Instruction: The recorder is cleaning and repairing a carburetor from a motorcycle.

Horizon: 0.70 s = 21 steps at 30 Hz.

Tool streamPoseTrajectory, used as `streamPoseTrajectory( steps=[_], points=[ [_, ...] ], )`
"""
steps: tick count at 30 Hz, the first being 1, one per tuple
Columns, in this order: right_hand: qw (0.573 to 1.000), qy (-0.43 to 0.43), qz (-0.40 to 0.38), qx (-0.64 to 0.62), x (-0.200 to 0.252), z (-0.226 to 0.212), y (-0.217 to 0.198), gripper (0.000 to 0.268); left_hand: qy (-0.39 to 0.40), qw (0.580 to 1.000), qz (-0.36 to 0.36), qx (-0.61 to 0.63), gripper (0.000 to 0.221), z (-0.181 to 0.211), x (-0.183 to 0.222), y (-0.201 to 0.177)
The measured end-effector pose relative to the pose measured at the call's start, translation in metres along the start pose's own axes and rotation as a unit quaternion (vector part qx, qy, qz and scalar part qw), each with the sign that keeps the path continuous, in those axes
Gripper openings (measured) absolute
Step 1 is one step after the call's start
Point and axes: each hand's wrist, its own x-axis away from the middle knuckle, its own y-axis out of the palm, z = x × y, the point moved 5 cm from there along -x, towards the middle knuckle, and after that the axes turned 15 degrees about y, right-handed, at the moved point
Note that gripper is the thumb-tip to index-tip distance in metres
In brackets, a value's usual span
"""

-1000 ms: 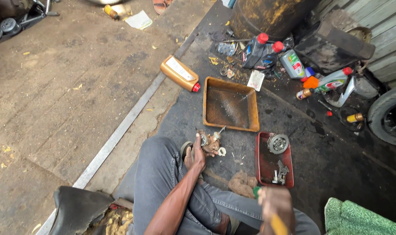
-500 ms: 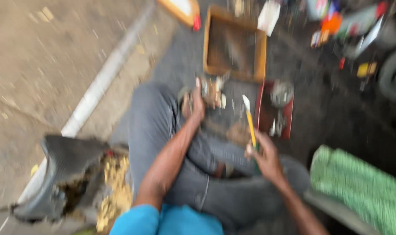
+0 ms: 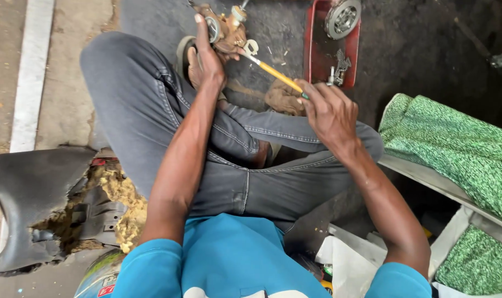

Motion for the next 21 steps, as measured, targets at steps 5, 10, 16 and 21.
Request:
streamPoseTrajectory(
  steps=[5, 10, 16, 21],
  points=[
    [0.999, 0.003, -0.009, 0.040, -0.007, 0.009, 0.008, 0.035, 0.023, 0.999, -0.025, 0.009, 0.093, 0.007, -0.001, 0.002],
    [0.997, -0.009, -0.005, 0.071, -0.014, -0.002, -0.001, 0.036, 0.040, 0.999, -0.037, 0.003, 0.089, 0.009, 0.001, 0.004],
    [0.997, -0.004, -0.020, 0.077, -0.022, -0.007, -0.008, 0.037, 0.065, 0.995, -0.076, 0.023, 0.087, 0.009, 0.001, 0.006],
    [0.997, -0.012, -0.018, 0.076, -0.025, -0.008, -0.011, 0.037, 0.049, 0.996, -0.055, 0.041, 0.081, 0.007, 0.000, 0.005]
  ],
)
